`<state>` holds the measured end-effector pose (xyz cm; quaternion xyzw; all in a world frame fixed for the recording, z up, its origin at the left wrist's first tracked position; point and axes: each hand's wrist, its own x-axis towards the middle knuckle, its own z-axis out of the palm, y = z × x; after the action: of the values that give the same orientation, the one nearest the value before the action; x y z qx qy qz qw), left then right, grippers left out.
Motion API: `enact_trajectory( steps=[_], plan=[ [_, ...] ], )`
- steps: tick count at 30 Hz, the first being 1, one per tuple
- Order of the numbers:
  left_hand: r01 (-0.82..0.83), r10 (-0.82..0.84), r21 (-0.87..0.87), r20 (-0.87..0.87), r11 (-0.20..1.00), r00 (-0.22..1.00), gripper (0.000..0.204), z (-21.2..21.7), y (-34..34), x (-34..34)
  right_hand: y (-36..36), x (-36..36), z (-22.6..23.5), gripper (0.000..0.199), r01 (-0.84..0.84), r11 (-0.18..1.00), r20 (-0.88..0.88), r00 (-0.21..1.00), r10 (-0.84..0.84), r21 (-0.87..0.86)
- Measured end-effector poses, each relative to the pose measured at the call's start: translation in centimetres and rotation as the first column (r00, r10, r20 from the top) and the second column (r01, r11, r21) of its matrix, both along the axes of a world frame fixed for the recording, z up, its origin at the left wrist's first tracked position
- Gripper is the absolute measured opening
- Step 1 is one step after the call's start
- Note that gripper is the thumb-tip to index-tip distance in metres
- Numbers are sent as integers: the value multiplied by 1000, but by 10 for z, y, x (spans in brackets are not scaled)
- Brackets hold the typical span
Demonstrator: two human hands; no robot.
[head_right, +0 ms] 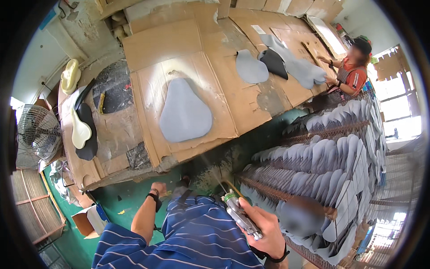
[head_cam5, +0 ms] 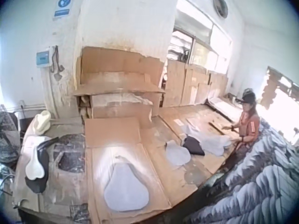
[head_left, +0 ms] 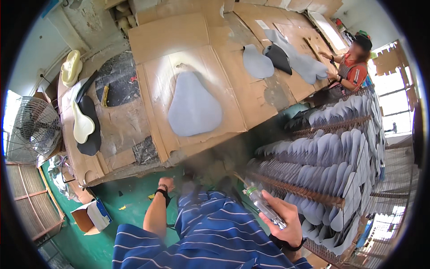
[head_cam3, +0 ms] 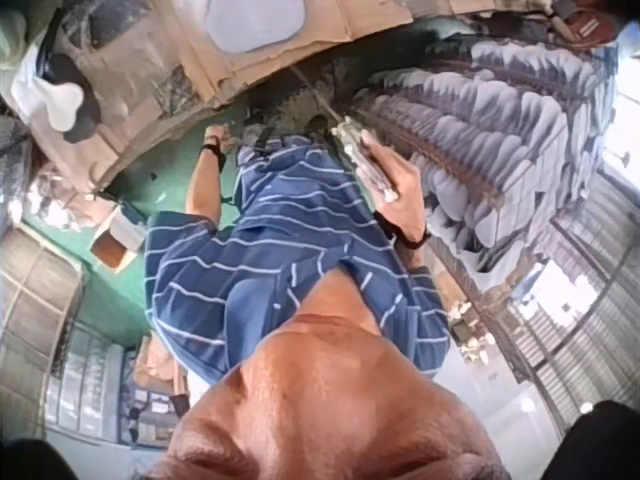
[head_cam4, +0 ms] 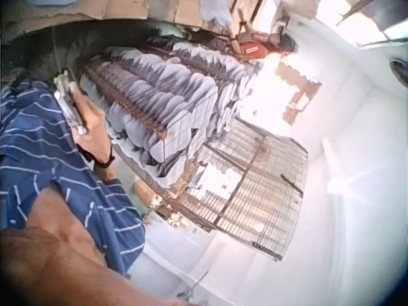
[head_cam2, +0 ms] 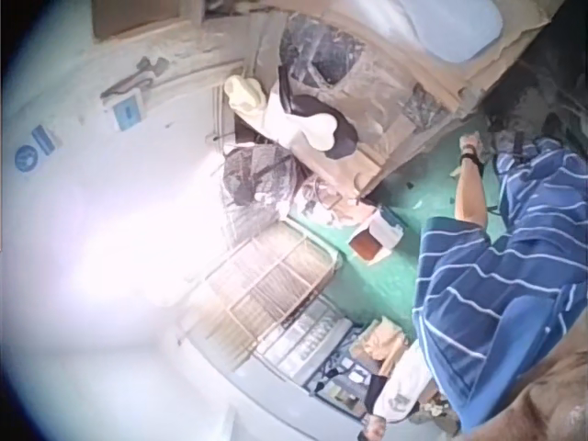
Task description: The person repeatedly picks up gray shoe insoles from a cardboard table, sprays them with a handheld aerosol can, and places them onto a nearby metal drying rack. The process is performed one at a time in a continuous loop.
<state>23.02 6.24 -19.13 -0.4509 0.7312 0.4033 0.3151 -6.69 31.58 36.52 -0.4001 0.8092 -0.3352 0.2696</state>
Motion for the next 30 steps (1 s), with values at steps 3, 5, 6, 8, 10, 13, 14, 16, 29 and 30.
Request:
enact_trajectory(
  steps=[3, 5, 6, 8, 10, 13, 14, 16, 29, 30],
  plan=[
    [-665, 680, 185, -20, 723, 733, 25, 10, -19, -38, -5, -7, -1, 68, -15, 999, -33, 999, 13, -51],
    [-782, 799, 207, 0, 588, 601, 20, 12, -29, -57, -11, -10, -2, 65, 14, 988, -66, 998, -25, -155],
    [-816, 837, 240, 25, 526, 547, 20, 17, -29, -63, -11, -13, -1, 64, 31, 986, -89, 995, -46, -163],
    [-867, 892, 297, 90, 400, 443, 20, 29, -23, -69, -5, -16, 0, 61, 77, 982, -125, 987, -100, -172],
    [-812, 830, 240, 42, 532, 556, 23, 32, -10, -64, 8, -14, 1, 57, 150, 981, -89, 983, -162, -124],
    [-768, 778, 212, 51, 604, 626, 26, 27, 11, -48, 29, -19, 5, 56, 116, 993, -41, 992, -117, -29],
    [-764, 771, 213, 67, 609, 633, 27, 24, 17, -42, 33, -19, 5, 58, 52, 998, -15, 998, -53, -44],
    [-728, 731, 214, 82, 651, 678, 22, 5, 26, -21, 31, -18, 6, 63, -66, 996, 60, 996, 70, -63],
    [-850, 897, 300, -51, 432, 438, 20, 18, 46, -28, -14, -34, -20, 60, -31, 962, -142, 990, -8, -270],
    [-851, 896, 293, -51, 437, 442, 20, 22, 47, -27, -14, -35, -21, 63, -47, 956, -173, 985, -3, -289]
  ],
)
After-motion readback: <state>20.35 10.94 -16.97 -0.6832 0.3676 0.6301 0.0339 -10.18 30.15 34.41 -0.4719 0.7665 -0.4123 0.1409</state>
